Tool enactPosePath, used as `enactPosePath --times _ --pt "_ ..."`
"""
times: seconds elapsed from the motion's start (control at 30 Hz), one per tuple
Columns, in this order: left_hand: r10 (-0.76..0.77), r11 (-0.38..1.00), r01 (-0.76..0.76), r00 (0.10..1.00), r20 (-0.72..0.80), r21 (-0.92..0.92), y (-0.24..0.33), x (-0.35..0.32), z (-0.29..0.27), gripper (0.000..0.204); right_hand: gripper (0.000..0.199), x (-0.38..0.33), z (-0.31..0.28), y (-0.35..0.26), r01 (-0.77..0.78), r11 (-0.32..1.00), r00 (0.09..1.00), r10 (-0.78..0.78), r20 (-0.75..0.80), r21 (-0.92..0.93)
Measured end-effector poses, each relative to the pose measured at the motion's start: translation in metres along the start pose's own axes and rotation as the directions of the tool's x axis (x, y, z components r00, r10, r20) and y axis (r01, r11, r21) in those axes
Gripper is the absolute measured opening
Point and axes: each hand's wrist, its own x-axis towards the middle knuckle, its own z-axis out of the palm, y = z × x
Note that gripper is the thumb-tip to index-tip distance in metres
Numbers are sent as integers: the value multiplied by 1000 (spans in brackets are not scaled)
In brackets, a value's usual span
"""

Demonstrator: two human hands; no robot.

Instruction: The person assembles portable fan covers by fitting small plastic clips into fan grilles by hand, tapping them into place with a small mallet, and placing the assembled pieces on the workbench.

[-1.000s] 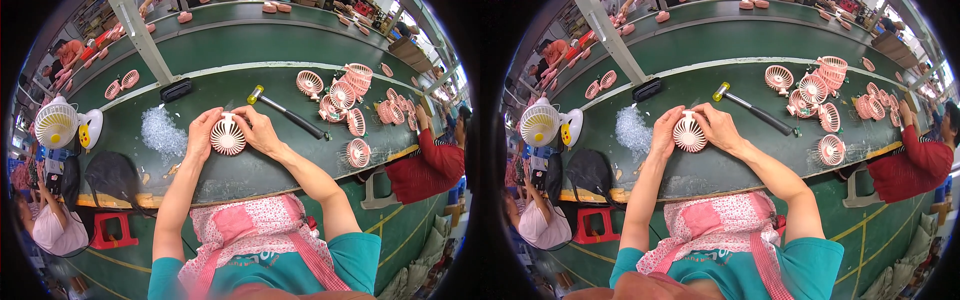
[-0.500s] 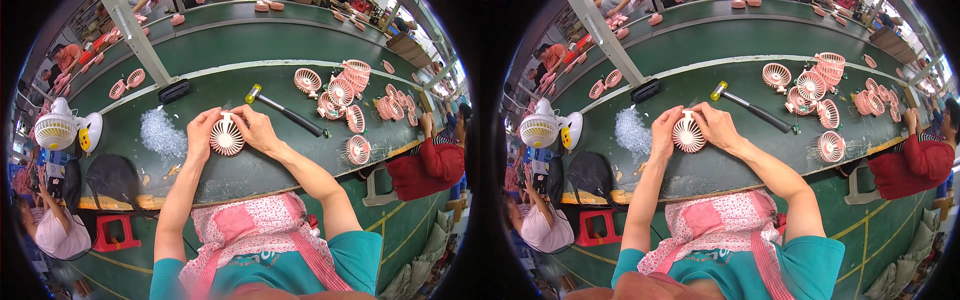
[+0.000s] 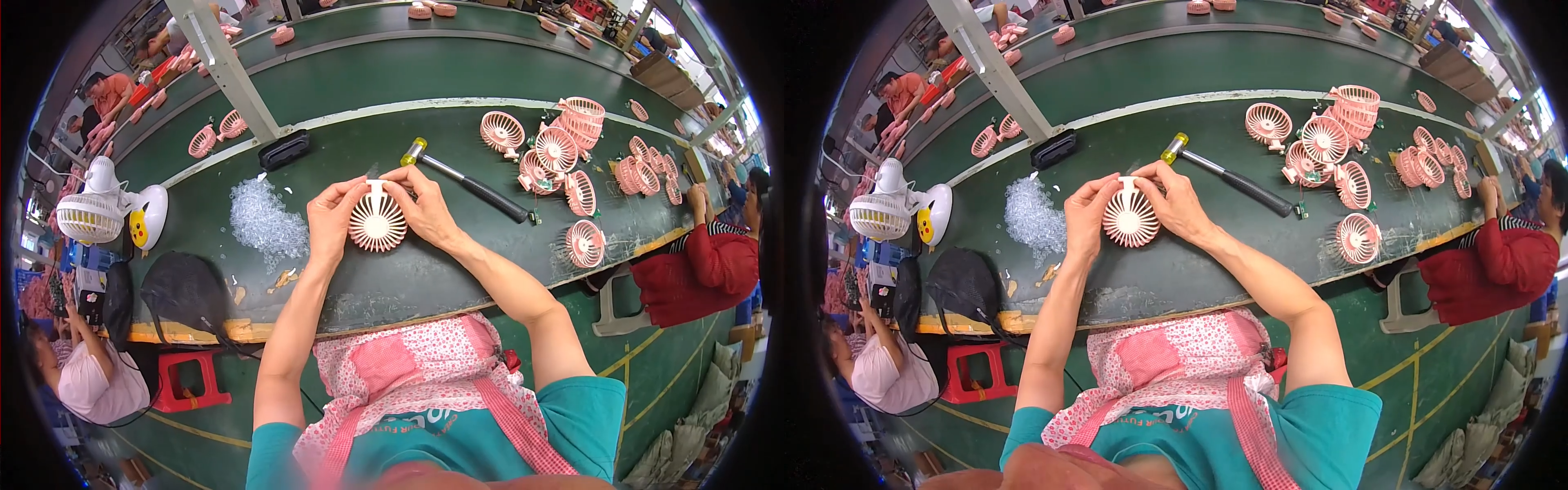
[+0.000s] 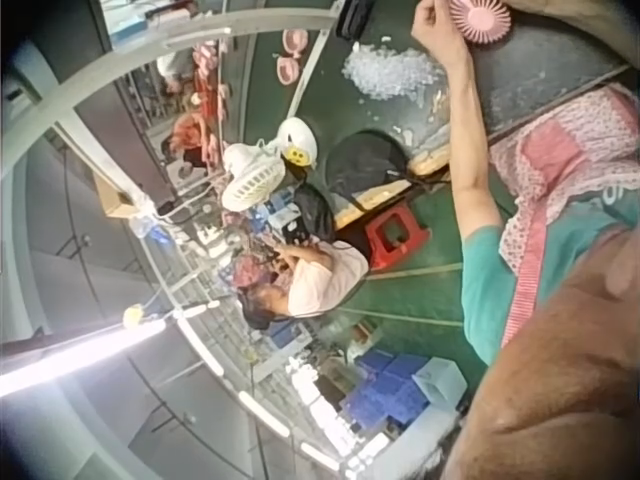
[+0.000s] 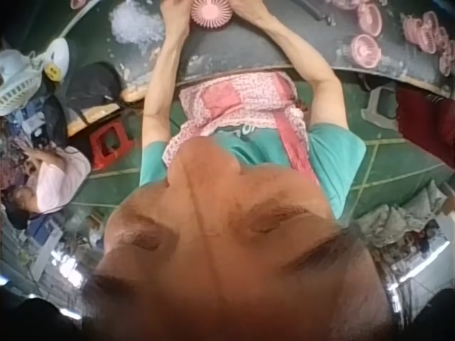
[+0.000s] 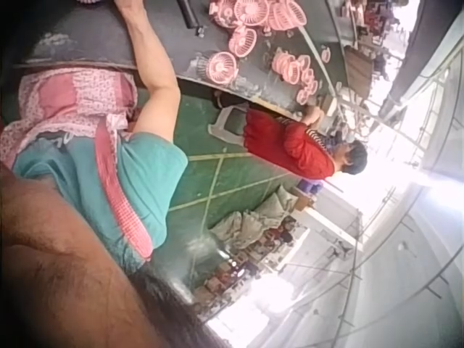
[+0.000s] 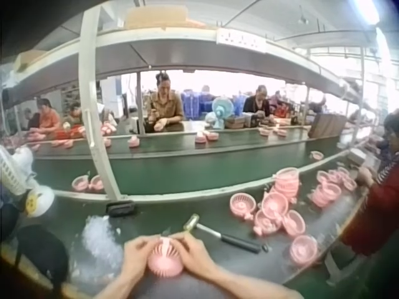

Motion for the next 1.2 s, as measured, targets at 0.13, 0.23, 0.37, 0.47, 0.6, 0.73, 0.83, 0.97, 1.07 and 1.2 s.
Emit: enactPosePath --times 0.13,0.23,0.37,0.47,0.6,0.73,0.83,0.97,1.07,1.2 --pt "211 906 -194 977 -4 375 2 -8 11 25 15 -1 1 1 88 966 992 -107 -67 -245" --pt "356 791 -299 935 -3 534 5 -12 18 24 14 1 3 1 125 934 984 -160 -79 -336" --pt "192 900 -144 978 -77 411 0 -2 10 26 13 2 6 -2 169 920 978 -200 -54 -353" --pt "173 909 -128 982 -80 397 -3 0 7 26 13 3 6 -2 174 920 980 -198 -33 -350" --pt "37 969 -23 998 -51 246 -1 4 5 27 14 3 5 5 143 935 988 -155 -10 -326" --pt "244 784 -229 968 52 576 -3 5 -2 29 14 3 4 3 7 989 1000 -8 -6 -146" --pt "-128 987 125 991 25 101 3 11 -5 23 16 6 0 -1 -212 974 977 208 49 82" --pt "-29 999 25 994 110 36 6 9 -9 9 17 10 -6 6 -536 650 844 422 330 538" --pt "203 964 -230 960 191 135 0 6 -3 9 16 12 -14 30 -674 226 738 266 621 704" --pt "272 955 -283 955 123 86 3 3 3 15 17 16 -7 -5 -613 372 777 442 448 697"
